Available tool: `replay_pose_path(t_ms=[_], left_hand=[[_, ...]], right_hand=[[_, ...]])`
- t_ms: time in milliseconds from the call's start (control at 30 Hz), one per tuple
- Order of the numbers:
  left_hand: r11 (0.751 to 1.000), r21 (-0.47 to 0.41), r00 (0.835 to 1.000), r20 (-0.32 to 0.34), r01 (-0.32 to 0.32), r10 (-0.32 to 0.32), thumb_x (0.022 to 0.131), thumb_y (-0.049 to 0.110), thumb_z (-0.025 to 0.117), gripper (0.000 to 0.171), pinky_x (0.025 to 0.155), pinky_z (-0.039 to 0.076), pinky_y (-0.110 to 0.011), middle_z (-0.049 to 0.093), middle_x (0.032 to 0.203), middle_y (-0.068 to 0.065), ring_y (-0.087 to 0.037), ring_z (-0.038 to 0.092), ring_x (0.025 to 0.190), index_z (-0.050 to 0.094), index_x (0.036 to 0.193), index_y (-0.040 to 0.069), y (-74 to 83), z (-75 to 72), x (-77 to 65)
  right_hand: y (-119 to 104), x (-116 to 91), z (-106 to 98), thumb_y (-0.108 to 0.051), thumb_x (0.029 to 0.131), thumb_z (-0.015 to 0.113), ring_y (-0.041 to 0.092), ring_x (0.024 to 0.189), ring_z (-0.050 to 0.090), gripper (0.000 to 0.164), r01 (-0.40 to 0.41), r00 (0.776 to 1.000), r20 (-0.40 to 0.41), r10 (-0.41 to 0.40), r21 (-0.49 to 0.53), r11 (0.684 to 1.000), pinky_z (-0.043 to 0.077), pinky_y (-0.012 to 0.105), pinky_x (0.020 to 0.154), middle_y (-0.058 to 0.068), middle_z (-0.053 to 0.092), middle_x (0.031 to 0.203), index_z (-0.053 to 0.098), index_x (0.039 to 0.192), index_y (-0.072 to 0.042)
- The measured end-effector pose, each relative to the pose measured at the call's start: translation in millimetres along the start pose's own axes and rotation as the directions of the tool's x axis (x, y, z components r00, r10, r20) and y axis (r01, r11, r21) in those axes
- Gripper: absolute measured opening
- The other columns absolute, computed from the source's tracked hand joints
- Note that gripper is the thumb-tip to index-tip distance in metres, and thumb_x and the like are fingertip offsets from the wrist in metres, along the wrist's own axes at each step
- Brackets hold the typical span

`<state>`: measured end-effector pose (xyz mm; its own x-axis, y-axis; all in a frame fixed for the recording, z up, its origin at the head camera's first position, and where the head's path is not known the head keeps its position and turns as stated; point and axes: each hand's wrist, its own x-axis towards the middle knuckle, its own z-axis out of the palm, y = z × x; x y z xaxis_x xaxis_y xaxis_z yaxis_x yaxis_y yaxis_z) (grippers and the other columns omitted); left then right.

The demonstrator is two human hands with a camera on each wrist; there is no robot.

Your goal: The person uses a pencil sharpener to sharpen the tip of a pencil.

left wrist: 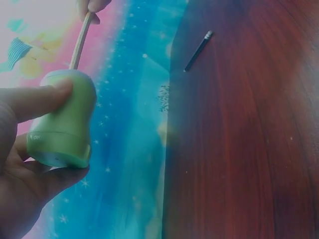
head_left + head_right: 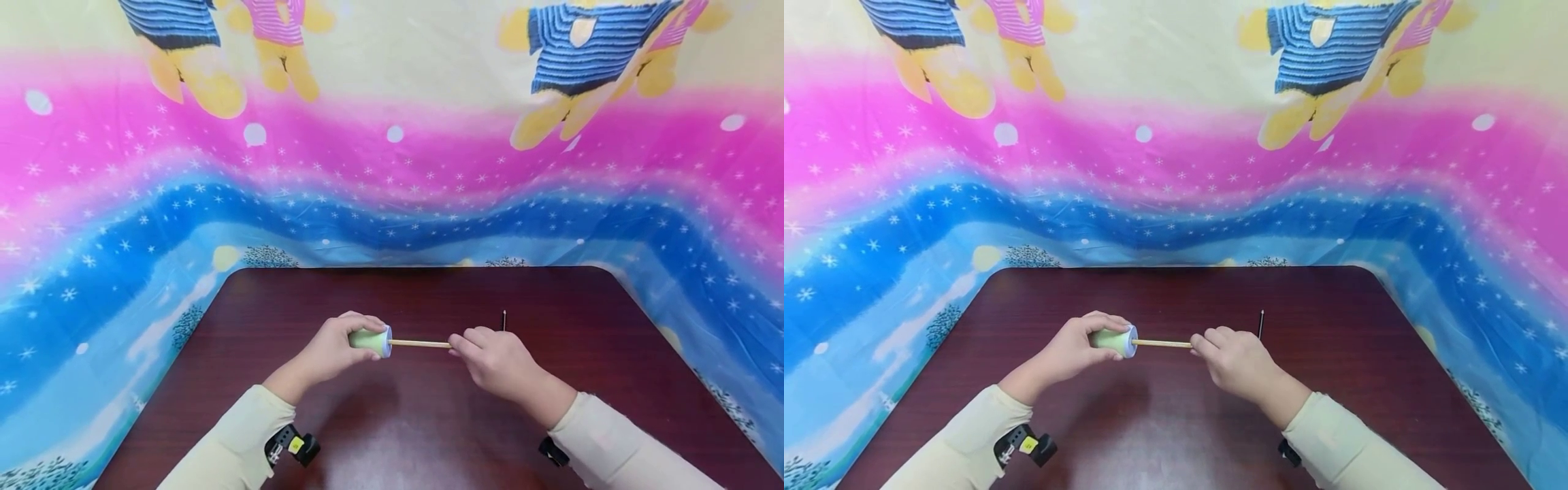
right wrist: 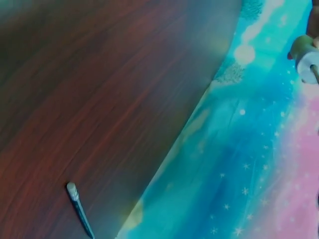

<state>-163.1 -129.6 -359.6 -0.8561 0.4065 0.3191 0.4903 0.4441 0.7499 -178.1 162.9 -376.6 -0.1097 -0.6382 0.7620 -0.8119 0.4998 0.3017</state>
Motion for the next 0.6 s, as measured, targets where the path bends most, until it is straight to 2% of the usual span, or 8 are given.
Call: replay_pose_path(t_ms=[100,200,267,367,433,467,500,600], left_hand=[[0.998,0.045,0.999,-0.011,-0.043,0.044,0.072,-0.001,0.081,0.038,0.085,0.053,-0.028,0.068,0.112,-0.006,-0.024,0.059,0.107,0.072,0.109,0.003,-0.4,1.2,-0.4],[0.989,0.106,0.994,-0.018,-0.105,0.108,0.072,-0.001,0.082,0.038,0.083,0.055,-0.027,0.068,0.114,-0.006,-0.024,0.057,0.108,0.073,0.109,0.004,-1.7,2.6,-1.0],[0.975,0.155,0.986,-0.019,-0.16,0.165,0.072,-0.001,0.082,0.037,0.08,0.055,-0.027,0.067,0.115,-0.007,-0.024,0.056,0.108,0.073,0.107,0.004,-2.7,3.8,-1.5],[0.94,0.228,0.965,-0.01,-0.253,0.262,0.071,-0.001,0.082,0.035,0.079,0.056,-0.029,0.068,0.115,-0.009,-0.025,0.056,0.107,0.074,0.105,0.005,-4.2,6.2,-2.0],[0.922,0.259,0.954,-0.012,-0.288,0.301,0.071,-0.001,0.082,0.035,0.079,0.056,-0.03,0.068,0.114,-0.009,-0.026,0.056,0.107,0.074,0.104,0.006,-4.9,7.2,-2.2],[0.922,0.261,0.953,-0.013,-0.288,0.301,0.071,-0.001,0.082,0.035,0.079,0.056,-0.03,0.068,0.114,-0.009,-0.025,0.056,0.107,0.074,0.104,0.006,-5.1,7.3,-2.5],[0.924,0.258,0.955,-0.015,-0.282,0.296,0.071,-0.001,0.082,0.035,0.079,0.056,-0.03,0.068,0.114,-0.008,-0.025,0.056,0.107,0.074,0.105,0.006,-5.3,7.2,-2.7],[0.945,0.232,0.97,-0.02,-0.232,0.243,0.072,0.0,0.082,0.036,0.078,0.056,-0.028,0.068,0.116,-0.008,-0.025,0.056,0.108,0.073,0.107,0.005,-5.7,6.0,-3.1]], right_hand=[[-4.6,1.1,-3.7,-0.021,0.1,0.053,0.01,0.054,0.053,0.025,-0.147,0.982,0.137,0.133,0.096,0.985,0.045,0.025,0.045,-0.004,0.058,0.066,0.07,0.086,-0.008],[-5.7,5.9,-10.5,-0.016,0.095,0.061,0.011,0.07,0.065,0.016,-0.435,0.858,0.41,0.311,0.257,0.863,0.054,0.029,0.062,-0.002,0.069,0.079,0.073,0.092,-0.005],[-3.2,9.9,-14.7,-0.011,0.09,0.065,0.014,0.073,0.065,0.013,-0.673,0.684,0.622,0.381,0.335,0.66,0.054,0.031,0.065,0.002,0.07,0.081,0.073,0.095,-0.001],[3.3,13.6,-17.8,-0.014,0.096,0.057,0.011,0.053,0.048,0.022,-0.918,0.392,0.84,0.375,0.326,0.227,0.04,0.026,0.048,-0.002,0.056,0.063,0.071,0.096,0.003],[6.5,14.0,-17.7,-0.015,0.097,0.056,0.01,0.047,0.034,0.023,-0.955,0.292,0.891,0.348,0.289,0.061,0.029,0.024,0.045,-0.003,0.042,0.056,0.07,0.095,0.004],[7.4,13.8,-17.5,-0.016,0.097,0.056,0.011,0.045,0.03,0.023,-0.961,0.269,0.9,0.343,0.277,0.026,0.028,0.024,0.044,-0.003,0.037,0.054,0.069,0.095,0.003],[7.9,13.8,-17.3,-0.017,0.097,0.056,0.011,0.044,0.034,0.023,-0.96,0.277,0.894,0.353,0.277,0.052,0.031,0.025,0.043,-0.002,0.04,0.055,0.069,0.096,0.002],[6.7,13.5,-15.7,-0.022,0.096,0.059,0.015,0.053,0.052,0.024,-0.928,0.365,0.837,0.407,0.291,0.233,0.046,0.031,0.052,0.0,0.057,0.065,0.069,0.106,-0.002]])
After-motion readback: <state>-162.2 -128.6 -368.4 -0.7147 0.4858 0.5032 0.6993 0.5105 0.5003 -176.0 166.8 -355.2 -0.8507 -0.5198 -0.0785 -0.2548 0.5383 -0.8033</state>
